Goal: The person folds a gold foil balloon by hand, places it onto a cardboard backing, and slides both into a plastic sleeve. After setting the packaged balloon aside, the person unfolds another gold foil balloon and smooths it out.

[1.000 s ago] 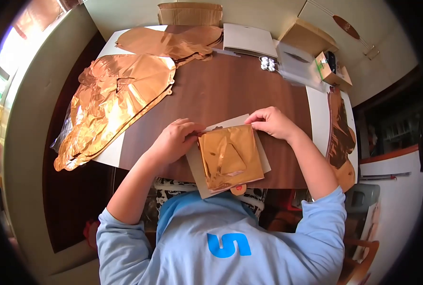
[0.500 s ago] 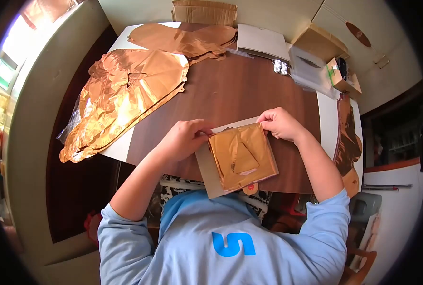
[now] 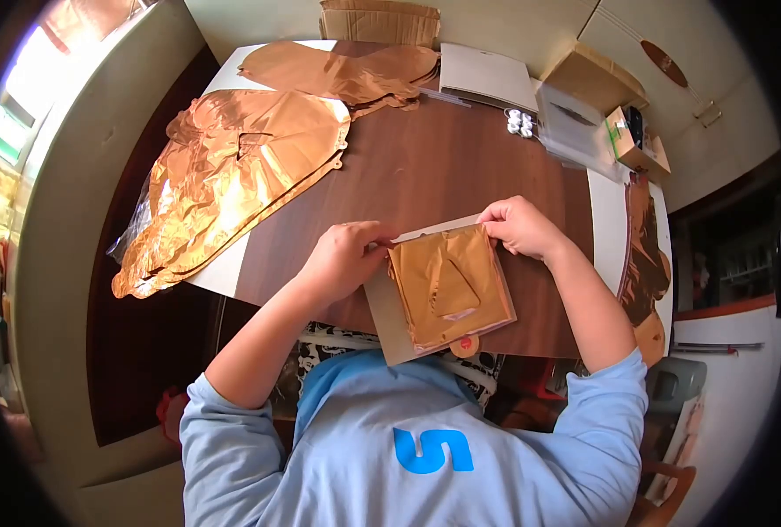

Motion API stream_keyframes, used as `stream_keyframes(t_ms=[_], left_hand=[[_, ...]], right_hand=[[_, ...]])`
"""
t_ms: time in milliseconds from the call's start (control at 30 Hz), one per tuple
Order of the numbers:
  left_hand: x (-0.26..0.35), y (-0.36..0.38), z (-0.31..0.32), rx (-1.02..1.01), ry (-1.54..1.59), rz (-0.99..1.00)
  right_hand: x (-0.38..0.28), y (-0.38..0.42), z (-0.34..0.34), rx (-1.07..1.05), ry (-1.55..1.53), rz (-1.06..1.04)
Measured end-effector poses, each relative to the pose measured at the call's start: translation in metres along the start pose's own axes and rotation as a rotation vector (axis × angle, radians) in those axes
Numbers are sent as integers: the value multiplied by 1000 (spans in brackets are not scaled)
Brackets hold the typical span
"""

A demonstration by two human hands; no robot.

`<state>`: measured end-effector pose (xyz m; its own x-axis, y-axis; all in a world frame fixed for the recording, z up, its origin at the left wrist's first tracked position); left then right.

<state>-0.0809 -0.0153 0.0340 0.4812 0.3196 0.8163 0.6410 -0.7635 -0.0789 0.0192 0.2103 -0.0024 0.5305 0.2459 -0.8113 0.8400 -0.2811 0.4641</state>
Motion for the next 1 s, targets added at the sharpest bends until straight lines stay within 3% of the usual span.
stream_keyframes(t_ms=[300, 500, 800, 1000], left_hand=[[-29, 8, 7, -33, 276, -481], [-37, 16, 15, -100, 487, -681], [-46, 27, 20, -134, 364, -826], [-37, 29, 17, -119, 380, -818]], right_hand=[[-9, 3, 6, -46, 131, 39], [-8, -3, 10, -73, 222, 91], [-11, -2, 11, -65, 238, 73], [-16, 0, 7, -10, 371, -9]])
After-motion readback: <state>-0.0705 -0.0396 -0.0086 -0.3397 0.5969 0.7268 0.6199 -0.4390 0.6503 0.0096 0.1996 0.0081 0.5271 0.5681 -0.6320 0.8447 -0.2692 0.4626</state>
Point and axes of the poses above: each hand's wrist, its own y-axis away from the middle knuckle, its own z-axis out of the palm, x = y × z, the point moved 9 cm from there along -y, towards the middle knuckle, and after that the axes turned 6 degrees about x, right-handed, at the moved point
